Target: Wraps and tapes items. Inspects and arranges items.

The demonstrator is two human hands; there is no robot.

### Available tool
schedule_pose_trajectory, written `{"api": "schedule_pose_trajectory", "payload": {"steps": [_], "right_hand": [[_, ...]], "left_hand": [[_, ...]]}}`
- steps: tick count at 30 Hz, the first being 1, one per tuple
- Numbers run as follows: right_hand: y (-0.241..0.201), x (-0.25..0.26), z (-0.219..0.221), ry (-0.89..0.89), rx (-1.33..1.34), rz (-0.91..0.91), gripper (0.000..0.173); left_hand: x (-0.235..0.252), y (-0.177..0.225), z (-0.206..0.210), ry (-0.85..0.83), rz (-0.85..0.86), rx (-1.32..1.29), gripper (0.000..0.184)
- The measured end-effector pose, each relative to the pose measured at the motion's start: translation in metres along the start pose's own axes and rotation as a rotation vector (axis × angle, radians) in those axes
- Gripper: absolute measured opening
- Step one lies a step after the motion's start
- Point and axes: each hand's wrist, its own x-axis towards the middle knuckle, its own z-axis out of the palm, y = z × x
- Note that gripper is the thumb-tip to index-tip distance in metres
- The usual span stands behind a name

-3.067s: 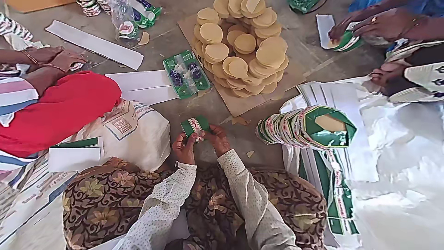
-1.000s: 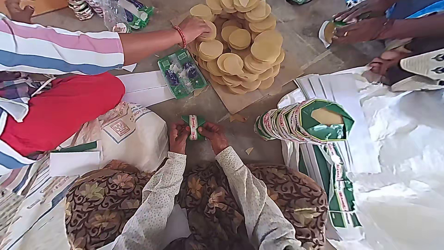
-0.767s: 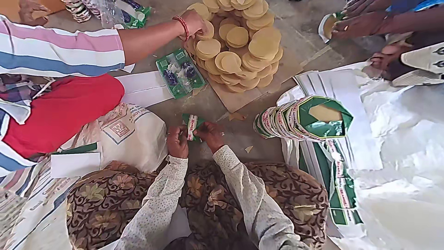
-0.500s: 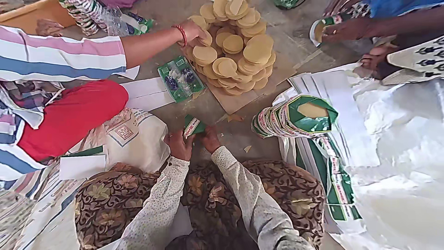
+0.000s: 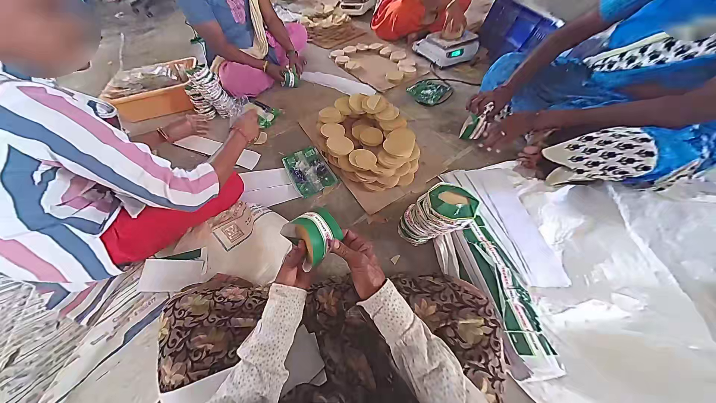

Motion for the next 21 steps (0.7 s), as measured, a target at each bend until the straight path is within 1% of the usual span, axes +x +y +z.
{"api": "schedule_pose_trajectory", "payload": {"steps": [2,3,5,6,7,10,12,13,14,15,16,17,18,19,20,21], "right_hand": [[-0.011,-0.017,0.014,-0.067,0.085,-0.057,0.011],[-0.015,-0.024,0.018,-0.141,0.096,-0.069,0.012],[-0.027,-0.034,0.023,-0.288,0.088,-0.052,0.016],[-0.033,-0.038,0.026,-0.335,0.077,-0.039,0.018],[-0.039,-0.040,0.030,-0.361,0.064,-0.018,0.019],[-0.056,-0.045,0.047,-0.312,0.057,0.115,0.004],[-0.056,-0.047,0.051,-0.373,0.061,0.149,0.007],[-0.054,-0.050,0.052,-0.420,0.044,0.135,0.008],[-0.051,-0.052,0.052,-0.467,0.013,0.096,0.008],[-0.047,-0.054,0.053,-0.498,-0.022,0.041,0.007],[-0.043,-0.057,0.054,-0.493,-0.046,-0.019,0.012],[-0.039,-0.060,0.056,-0.446,-0.090,-0.085,0.026],[-0.036,-0.062,0.059,-0.366,-0.172,-0.159,0.044],[-0.032,-0.065,0.061,-0.267,-0.273,-0.234,0.064],[-0.027,-0.066,0.063,-0.163,-0.375,-0.302,0.081],[-0.020,-0.068,0.064,-0.076,-0.443,-0.364,0.090]], "left_hand": [[-0.025,-0.002,-0.002,-0.038,-0.010,-0.143,0.026],[-0.035,-0.004,-0.005,-0.056,-0.005,-0.191,0.026],[-0.049,-0.005,-0.015,-0.132,0.028,-0.227,0.017],[-0.055,-0.004,-0.020,-0.170,0.034,-0.216,0.019],[-0.061,-0.003,-0.025,-0.197,0.040,-0.194,0.023],[-0.075,-0.004,-0.038,-0.361,0.109,-0.124,0.036],[-0.079,-0.004,-0.045,-0.461,0.126,-0.181,0.034],[-0.082,-0.003,-0.047,-0.462,0.110,-0.239,0.032],[-0.085,-0.001,-0.045,-0.404,0.073,-0.319,0.028],[-0.092,0.004,-0.038,-0.306,0.038,-0.388,0.019],[-0.100,0.012,-0.028,-0.187,0.016,-0.407,0.013],[-0.107,0.022,-0.015,-0.059,-0.006,-0.381,0.020],[-0.110,0.032,-0.003,0.061,-0.023,-0.334,0.024],[-0.113,0.039,0.006,0.145,-0.032,-0.311,0.027],[-0.115,0.042,0.013,0.207,-0.024,-0.309,0.031],[-0.116,0.043,0.017,0.238,-0.004,-0.314,0.032]]}}
